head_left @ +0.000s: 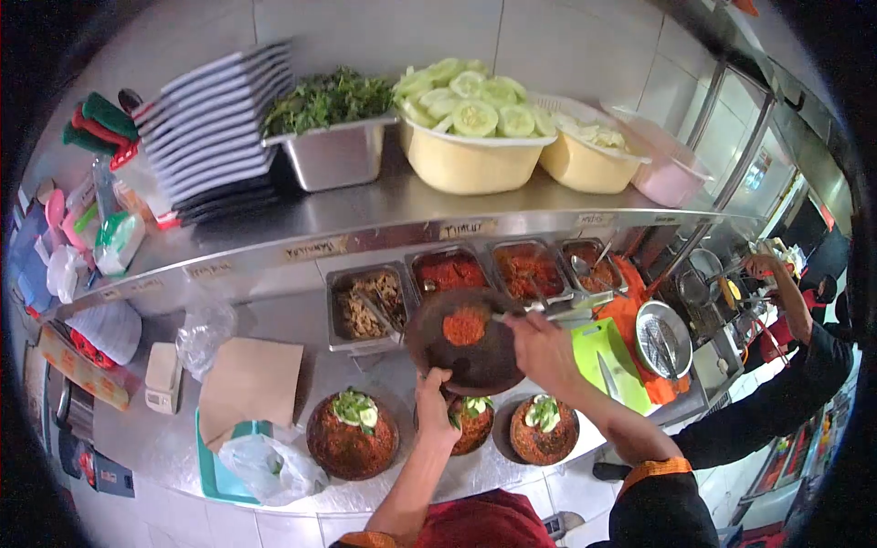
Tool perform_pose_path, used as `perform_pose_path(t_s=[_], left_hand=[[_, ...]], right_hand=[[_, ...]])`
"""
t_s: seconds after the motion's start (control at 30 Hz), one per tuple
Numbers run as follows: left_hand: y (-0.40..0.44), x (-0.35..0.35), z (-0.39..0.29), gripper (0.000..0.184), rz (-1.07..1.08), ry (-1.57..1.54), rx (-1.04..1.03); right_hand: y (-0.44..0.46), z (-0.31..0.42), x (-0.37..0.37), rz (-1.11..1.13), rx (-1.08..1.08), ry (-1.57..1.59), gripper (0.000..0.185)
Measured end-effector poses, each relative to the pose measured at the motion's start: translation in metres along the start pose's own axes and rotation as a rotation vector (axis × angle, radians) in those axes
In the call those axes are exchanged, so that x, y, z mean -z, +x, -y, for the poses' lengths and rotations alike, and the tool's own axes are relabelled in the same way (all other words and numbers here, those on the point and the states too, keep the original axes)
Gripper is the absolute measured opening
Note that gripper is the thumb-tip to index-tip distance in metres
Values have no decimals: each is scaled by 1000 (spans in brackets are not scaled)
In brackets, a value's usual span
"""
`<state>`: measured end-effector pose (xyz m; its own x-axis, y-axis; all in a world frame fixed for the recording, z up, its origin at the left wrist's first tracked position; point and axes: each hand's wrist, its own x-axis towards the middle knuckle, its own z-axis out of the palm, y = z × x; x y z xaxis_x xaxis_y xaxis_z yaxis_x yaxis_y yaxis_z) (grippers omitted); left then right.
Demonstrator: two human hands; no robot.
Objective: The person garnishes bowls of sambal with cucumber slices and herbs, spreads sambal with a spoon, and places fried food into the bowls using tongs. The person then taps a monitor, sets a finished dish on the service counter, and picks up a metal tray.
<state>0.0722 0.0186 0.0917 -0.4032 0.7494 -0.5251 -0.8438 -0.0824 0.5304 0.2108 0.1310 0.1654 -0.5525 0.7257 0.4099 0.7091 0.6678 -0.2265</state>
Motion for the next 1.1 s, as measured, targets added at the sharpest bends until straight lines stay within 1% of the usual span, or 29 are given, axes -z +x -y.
perform_pose_path(t_s=[0.03,0.07,0.1,0.13,0.17,0.2,0.27,0.3,0.33,0.4,0.43,0.47,0.5,0.53,0.57,0.6,0.63,0.67,0.73,0.8,0.83,0.87,0.93,0.97,1.03,1.07,1.1], left_hand=[[-6,-3,-2,33,26,-14,-29],[-7,-6,-4,34,59,-31,-69],[-6,-3,-2,34,90,-11,-111],[-7,-1,-1,34,82,-10,-106],[-8,1,0,34,65,2,-92],[-9,2,2,34,50,13,-75],[-14,1,2,34,17,55,-70],[-17,1,3,33,-11,92,-79],[-17,4,4,33,-12,87,-73],[-16,8,3,31,-32,111,-70],[-16,8,4,31,-32,109,-64],[-17,9,7,24,-8,81,-81],[-19,11,12,18,17,52,-97],[-20,18,16,18,15,56,-85],[-17,25,18,15,36,68,-36],[-11,27,14,12,61,72,-3],[-12,24,10,11,4,25,31],[-11,27,11,11,1,25,26],[-5,28,10,12,11,14,14],[-11,17,2,13,22,7,-32],[-14,12,-3,13,25,6,-66],[-16,11,-6,13,27,3,-79],[-19,11,-9,16,22,-10,-68],[-20,11,-9,16,2,20,-108],[-10,23,-1,16,38,3,-103],[-5,31,5,15,67,-12,-85],[-2,34,8,14,73,-64,-54]], right_hand=[[-7,4,1,-21,-29,-127,19],[-12,2,4,-14,-25,-126,19],[-18,-6,9,22,4,107,19],[-27,-12,11,59,24,342,19],[-36,-15,7,153,37,270,21],[-35,-14,1,158,29,270,21],[-30,-7,-10,22,-60,240,22],[-29,-4,-9,144,-60,247,23],[-32,-2,0,149,-61,242,23],[-38,-2,26,325,38,226,22],[-41,-17,12,194,37,188,22],[-44,-18,2,200,20,188,22],[-39,-10,-5,228,-46,256,20],[-37,-5,-8,255,-105,326,19],[-43,0,-4,237,10,252,19],[-36,6,7,227,31,250,19],[-33,13,21,143,116,91,19],[-34,16,27,63,187,-66,20],[-29,4,13,27,189,-9,19],[-14,-12,-6,7,-79,521,19],[0,-24,-11,58,-49,546,17],[18,-29,-21,55,-37,549,17],[56,-38,-39,28,-57,227,20],[72,-42,-53,17,-50,230,20],[95,-40,-76,-18,103,-184,16],[99,-37,-82,-22,102,-185,16],[104,-31,-86,92,-23,-127,16]])
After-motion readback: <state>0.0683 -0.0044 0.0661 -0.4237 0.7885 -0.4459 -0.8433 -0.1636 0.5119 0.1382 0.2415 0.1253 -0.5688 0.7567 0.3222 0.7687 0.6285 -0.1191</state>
